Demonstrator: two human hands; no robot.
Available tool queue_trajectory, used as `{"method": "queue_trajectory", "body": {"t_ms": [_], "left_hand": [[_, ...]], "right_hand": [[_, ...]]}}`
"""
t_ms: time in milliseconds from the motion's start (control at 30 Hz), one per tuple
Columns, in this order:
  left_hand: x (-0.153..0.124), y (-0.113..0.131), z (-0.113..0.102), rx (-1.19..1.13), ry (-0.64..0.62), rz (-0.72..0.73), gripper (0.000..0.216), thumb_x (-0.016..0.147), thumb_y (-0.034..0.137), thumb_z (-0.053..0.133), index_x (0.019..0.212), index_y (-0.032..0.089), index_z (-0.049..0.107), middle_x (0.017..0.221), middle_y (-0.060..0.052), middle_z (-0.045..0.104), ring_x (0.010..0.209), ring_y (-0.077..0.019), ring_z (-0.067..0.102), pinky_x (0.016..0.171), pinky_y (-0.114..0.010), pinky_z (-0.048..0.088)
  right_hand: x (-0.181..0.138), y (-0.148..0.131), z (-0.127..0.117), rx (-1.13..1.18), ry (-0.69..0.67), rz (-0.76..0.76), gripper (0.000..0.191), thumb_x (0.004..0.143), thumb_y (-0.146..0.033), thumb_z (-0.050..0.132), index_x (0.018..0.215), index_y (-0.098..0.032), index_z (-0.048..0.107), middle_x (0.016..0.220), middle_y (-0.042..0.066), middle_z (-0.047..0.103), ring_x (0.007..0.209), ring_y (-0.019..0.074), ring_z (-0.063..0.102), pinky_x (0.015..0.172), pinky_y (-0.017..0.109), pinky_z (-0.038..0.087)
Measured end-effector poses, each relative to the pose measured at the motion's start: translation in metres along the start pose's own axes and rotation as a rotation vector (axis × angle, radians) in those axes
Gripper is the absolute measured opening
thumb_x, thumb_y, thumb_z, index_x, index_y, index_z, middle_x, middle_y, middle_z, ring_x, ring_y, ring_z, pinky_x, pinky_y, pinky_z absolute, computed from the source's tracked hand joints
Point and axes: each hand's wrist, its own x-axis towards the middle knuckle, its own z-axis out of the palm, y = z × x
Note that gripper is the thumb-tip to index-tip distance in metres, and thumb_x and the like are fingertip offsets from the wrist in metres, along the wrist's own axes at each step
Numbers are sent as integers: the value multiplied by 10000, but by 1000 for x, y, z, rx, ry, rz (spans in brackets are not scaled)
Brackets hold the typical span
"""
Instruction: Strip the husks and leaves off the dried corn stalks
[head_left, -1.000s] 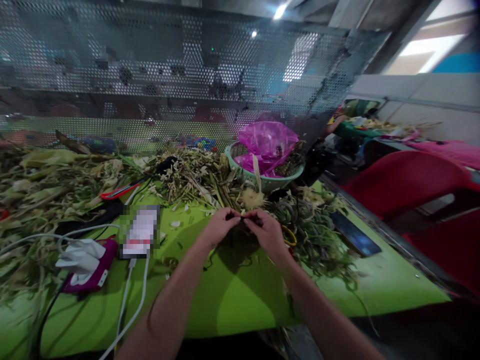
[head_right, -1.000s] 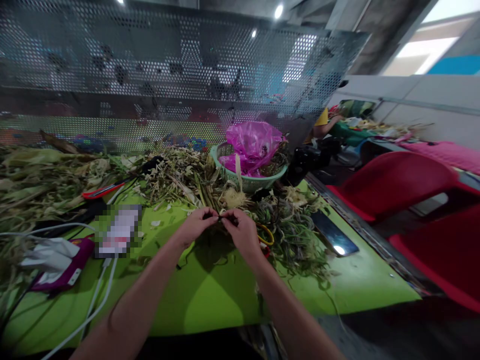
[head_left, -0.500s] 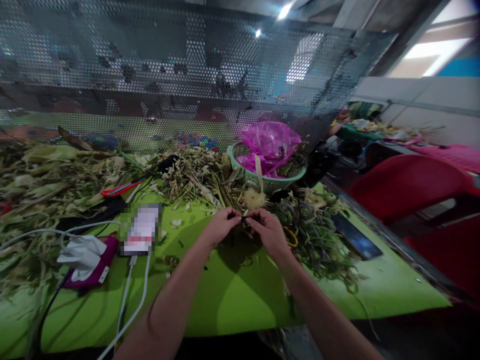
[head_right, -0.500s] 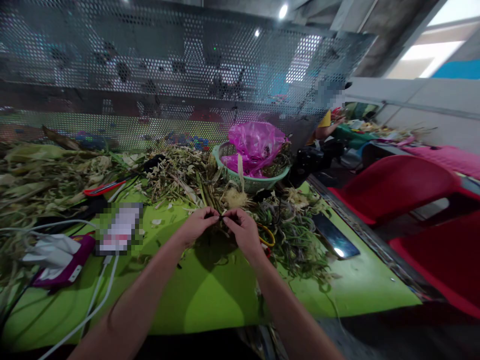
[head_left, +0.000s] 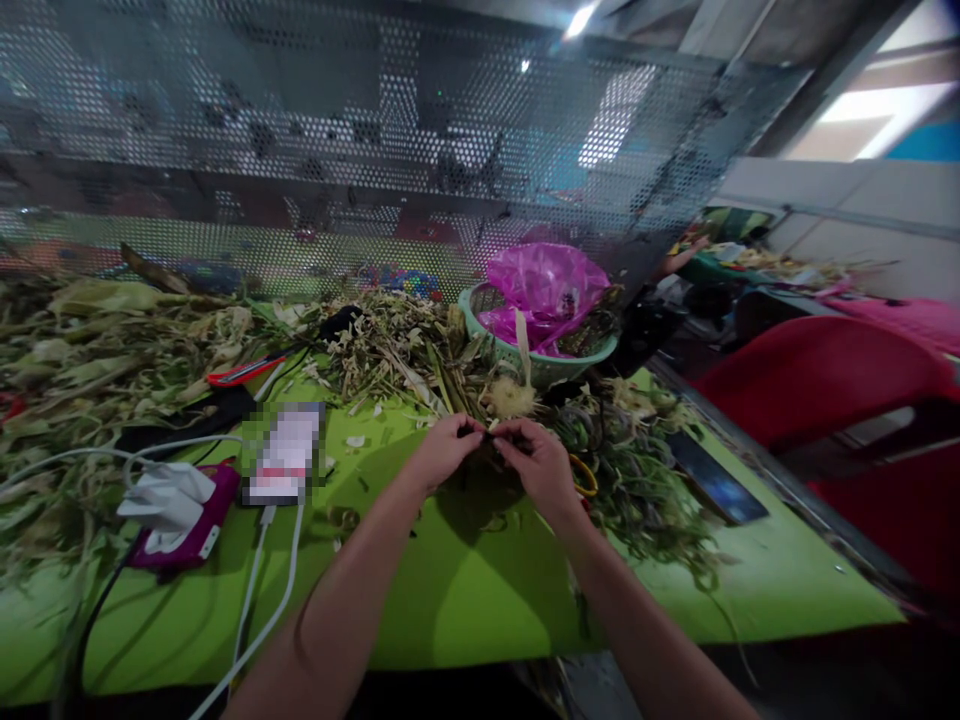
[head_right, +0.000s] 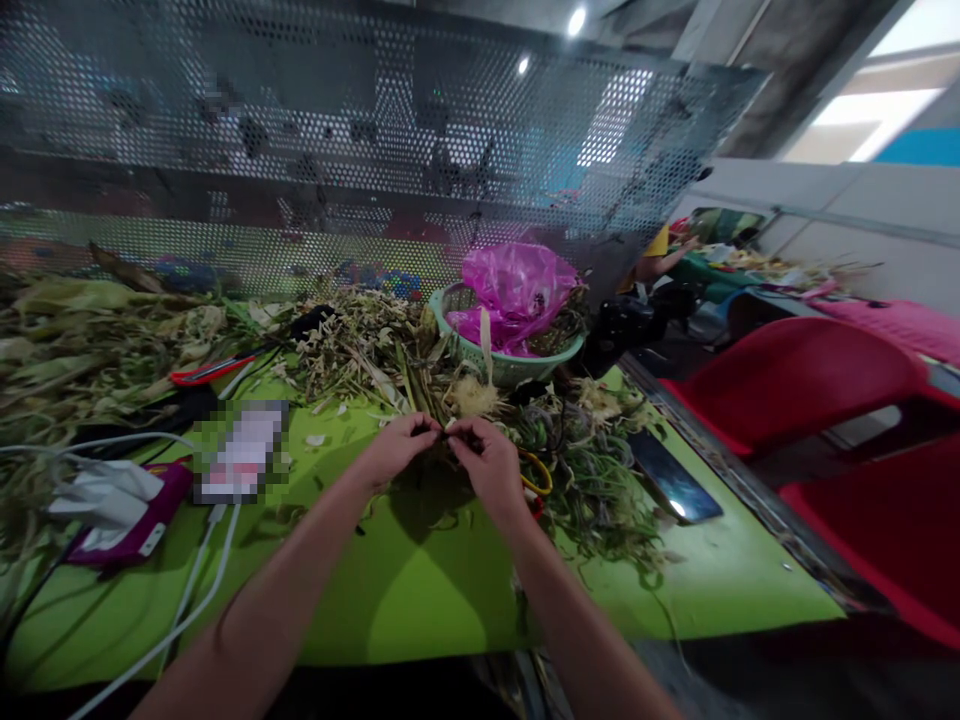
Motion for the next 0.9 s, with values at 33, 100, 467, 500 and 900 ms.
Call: {"method": "queue_trajectory", "body": {"t_ms": [33,100,467,500,900], "left_hand": [[0,0,0,2,2,4,97,769,184,563,843,132,598,773,-2,600,727,-121,516,716,-242,404],[0,0,1,11,2,10,92,764,177,564,836,130,596,768,-3,597,718,-120,514,715,-245,404],[-1,4,3,91,16,33,93,724,165,603,812,138,591,756,3,607,724,-119,526,708,-238,416],[-1,4,3,109,26,37,91,724,159,598,813,140,593,759,3,611,728,-120,530,706,-236,417],[0,2,4,385,113,163,106,747,174,563,835,180,622,850,-27,659,815,-160,576,773,-274,438]], "right_hand": [[0,1,0,-21,4,-9,150,736,-310,651,840,-202,661,741,26,642,644,179,562,576,282,434],[0,3,0,-47,13,-22,151,745,-310,640,847,-202,664,748,28,650,660,184,572,593,284,438],[1,4,-1,-111,16,-74,132,764,-275,607,858,-201,664,793,34,667,733,196,600,691,310,460],[1,4,-1,-114,15,-75,134,767,-276,606,862,-202,663,796,34,669,734,196,601,692,311,461],[1,7,-2,-247,-1,-123,143,816,-302,586,885,-213,675,841,48,686,767,210,621,708,327,469]]}}
